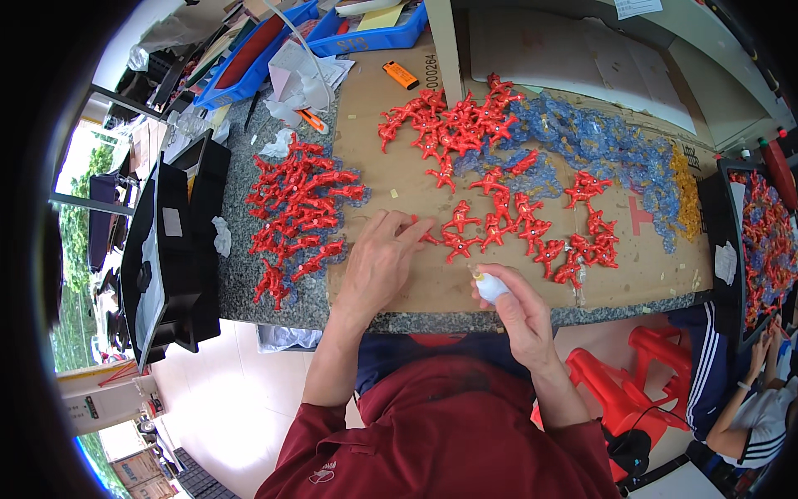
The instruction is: The person assembles small red and blue plastic toy figures by hand at a workbench, joining parts together with glue from a bottle.
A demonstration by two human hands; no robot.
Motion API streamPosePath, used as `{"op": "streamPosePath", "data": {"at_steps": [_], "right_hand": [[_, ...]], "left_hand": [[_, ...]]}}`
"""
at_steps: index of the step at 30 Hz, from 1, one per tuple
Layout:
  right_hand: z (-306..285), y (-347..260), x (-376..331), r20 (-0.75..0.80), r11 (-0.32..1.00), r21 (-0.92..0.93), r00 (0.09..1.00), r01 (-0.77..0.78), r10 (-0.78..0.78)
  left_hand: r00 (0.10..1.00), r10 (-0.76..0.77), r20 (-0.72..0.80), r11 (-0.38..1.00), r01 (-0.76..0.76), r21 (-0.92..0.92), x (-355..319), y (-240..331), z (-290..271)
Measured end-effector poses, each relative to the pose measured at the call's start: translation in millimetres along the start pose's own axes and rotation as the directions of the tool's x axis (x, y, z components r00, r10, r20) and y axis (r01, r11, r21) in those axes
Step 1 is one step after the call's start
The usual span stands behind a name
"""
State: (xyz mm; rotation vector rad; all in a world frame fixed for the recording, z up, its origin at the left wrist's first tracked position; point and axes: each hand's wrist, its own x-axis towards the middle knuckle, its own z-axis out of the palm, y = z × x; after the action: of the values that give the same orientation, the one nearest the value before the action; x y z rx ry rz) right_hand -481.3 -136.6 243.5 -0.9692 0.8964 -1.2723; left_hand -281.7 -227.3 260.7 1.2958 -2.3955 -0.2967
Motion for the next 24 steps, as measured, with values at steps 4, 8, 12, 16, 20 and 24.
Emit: {"op": "streamPosePath", "data": {"at_steps": [4,8,12,16,20,24], "right_hand": [[1.4,0.4,-6.0,0.016,0.977,0.195,0.997,-0.083,0.081],[19.0,-6.0,-6.1,0.083,0.992,0.02,0.989,-0.125,0.122],[37.5,-0.3,-0.1,0.041,0.989,-0.098,0.993,-0.109,0.113],[42.8,6.1,1.2,-0.012,0.956,-0.284,0.997,-0.072,0.071],[43.1,0.2,1.3,0.071,0.893,-0.445,0.997,0.064,-0.036],[38.1,-7.1,-7.3,-0.028,0.94,-0.337,0.999,-0.046,0.038]], "left_hand": [[0.985,-0.17,0.016,0.899,0.162,-0.406,-24.1,6.9,-2.4],[0.903,-0.312,0.297,0.099,0.342,-0.935,-55.4,20.0,-4.9],[0.857,-0.282,0.432,-0.386,0.312,-0.868,-73.4,33.7,1.0],[0.863,-0.287,0.416,-0.396,0.289,-0.872,-85.3,43.5,1.5],[0.86,-0.294,0.417,-0.327,0.32,-0.889,-87.7,44.7,-4.5],[0.872,-0.307,0.383,-0.415,0.239,-0.878,-91.5,42.7,-3.7]]}}
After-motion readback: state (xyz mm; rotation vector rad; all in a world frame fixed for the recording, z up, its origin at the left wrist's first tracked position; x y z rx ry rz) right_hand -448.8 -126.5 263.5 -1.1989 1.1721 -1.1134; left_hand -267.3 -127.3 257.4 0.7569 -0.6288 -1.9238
